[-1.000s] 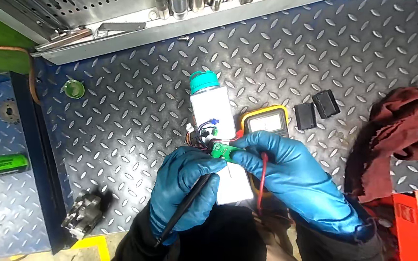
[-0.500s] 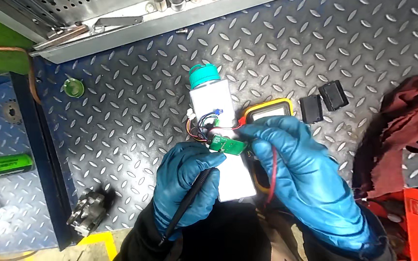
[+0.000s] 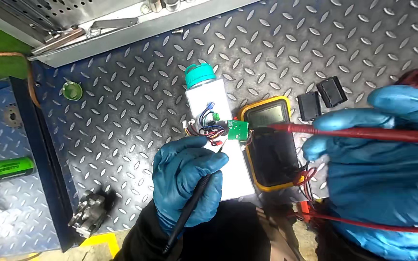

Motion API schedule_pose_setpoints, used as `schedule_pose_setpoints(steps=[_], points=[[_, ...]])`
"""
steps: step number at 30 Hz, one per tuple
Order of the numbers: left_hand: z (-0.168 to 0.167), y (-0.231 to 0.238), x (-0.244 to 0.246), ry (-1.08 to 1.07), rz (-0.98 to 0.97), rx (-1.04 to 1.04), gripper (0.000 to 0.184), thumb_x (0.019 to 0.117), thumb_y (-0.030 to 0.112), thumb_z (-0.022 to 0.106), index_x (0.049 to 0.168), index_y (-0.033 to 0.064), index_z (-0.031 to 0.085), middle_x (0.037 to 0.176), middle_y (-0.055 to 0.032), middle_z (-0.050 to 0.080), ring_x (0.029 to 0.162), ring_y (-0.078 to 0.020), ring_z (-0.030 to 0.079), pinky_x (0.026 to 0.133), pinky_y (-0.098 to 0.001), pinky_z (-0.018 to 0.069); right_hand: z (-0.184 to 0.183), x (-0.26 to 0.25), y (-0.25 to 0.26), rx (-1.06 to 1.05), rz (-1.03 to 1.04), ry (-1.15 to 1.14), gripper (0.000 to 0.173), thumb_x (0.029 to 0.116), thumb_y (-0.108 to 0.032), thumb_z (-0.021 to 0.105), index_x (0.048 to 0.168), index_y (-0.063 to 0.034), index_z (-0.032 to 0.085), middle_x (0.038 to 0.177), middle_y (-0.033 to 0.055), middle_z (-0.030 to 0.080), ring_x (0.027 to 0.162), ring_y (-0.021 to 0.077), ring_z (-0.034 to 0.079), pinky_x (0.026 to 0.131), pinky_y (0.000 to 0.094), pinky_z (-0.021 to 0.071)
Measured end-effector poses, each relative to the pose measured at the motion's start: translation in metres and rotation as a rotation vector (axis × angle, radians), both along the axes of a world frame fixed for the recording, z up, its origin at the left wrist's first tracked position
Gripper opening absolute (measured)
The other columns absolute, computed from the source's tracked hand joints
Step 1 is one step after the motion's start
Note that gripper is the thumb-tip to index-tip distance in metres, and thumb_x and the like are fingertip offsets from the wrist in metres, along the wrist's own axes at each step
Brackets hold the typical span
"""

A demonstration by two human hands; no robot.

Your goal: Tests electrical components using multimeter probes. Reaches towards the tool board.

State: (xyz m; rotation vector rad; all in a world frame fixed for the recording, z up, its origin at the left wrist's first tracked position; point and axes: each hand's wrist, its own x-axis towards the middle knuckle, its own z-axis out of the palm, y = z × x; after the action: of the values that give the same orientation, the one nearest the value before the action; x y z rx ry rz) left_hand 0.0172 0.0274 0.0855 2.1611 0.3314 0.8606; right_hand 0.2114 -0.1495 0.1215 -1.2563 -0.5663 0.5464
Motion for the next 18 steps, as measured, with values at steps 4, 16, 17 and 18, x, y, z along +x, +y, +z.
schedule_pose_setpoints(steps=[4, 16, 17, 18], points=[[0.003, 0.012, 0.019, 0.079, -0.167, 0.115, 0.021, 0.0965, 0.023, 0.059, 0.108, 0.0156, 0.076, 0.103, -0.0042, 0.077, 0.130, -0.0269, 0.058, 0.118, -0.0506, 0.0304, -0.032, -0.012, 0.018, 0.114, -0.051, 0.097, 0.052, 0.1093, -0.054, 0.027, 0.123, -0.0193, 0.063, 0.112, -0.0022, 0.069, 0.088, 0.0112, 0.068, 0.075, 0.0260, 0.0575], [0.013, 0.039, 0.002, 0.121, -0.193, 0.199, 0.017, 0.0950, 0.022, 0.062, 0.103, 0.0165, 0.076, 0.094, -0.0002, 0.075, 0.108, -0.0170, 0.063, 0.099, -0.0381, 0.0415, -0.040, -0.009, 0.040, -0.243, 0.110, -0.659, 0.033, 0.0903, -0.011, 0.076, 0.120, -0.0001, 0.069, 0.132, 0.0173, 0.062, 0.128, 0.0250, 0.059, 0.108, 0.0380, 0.0524], [0.014, 0.044, -0.004, 0.127, -0.205, 0.204, 0.016, 0.0951, 0.023, 0.062, 0.104, 0.0177, 0.075, 0.095, 0.0010, 0.075, 0.109, -0.0163, 0.063, 0.100, -0.0379, 0.0414, -0.041, -0.010, 0.042, -0.254, 0.147, -0.670, 0.034, 0.0905, -0.012, 0.076, 0.121, 0.0001, 0.069, 0.132, 0.0176, 0.063, 0.129, 0.0246, 0.059, 0.108, 0.0375, 0.0522], [0.015, 0.048, -0.008, 0.141, -0.219, 0.209, 0.016, 0.0950, 0.023, 0.063, 0.104, 0.0187, 0.075, 0.096, 0.0015, 0.075, 0.109, -0.0162, 0.062, 0.101, -0.0389, 0.0406, -0.042, -0.011, 0.043, -0.258, 0.177, -0.685, 0.033, 0.0916, -0.013, 0.075, 0.121, 0.0002, 0.069, 0.132, 0.0175, 0.064, 0.128, 0.0243, 0.060, 0.107, 0.0373, 0.0525]])
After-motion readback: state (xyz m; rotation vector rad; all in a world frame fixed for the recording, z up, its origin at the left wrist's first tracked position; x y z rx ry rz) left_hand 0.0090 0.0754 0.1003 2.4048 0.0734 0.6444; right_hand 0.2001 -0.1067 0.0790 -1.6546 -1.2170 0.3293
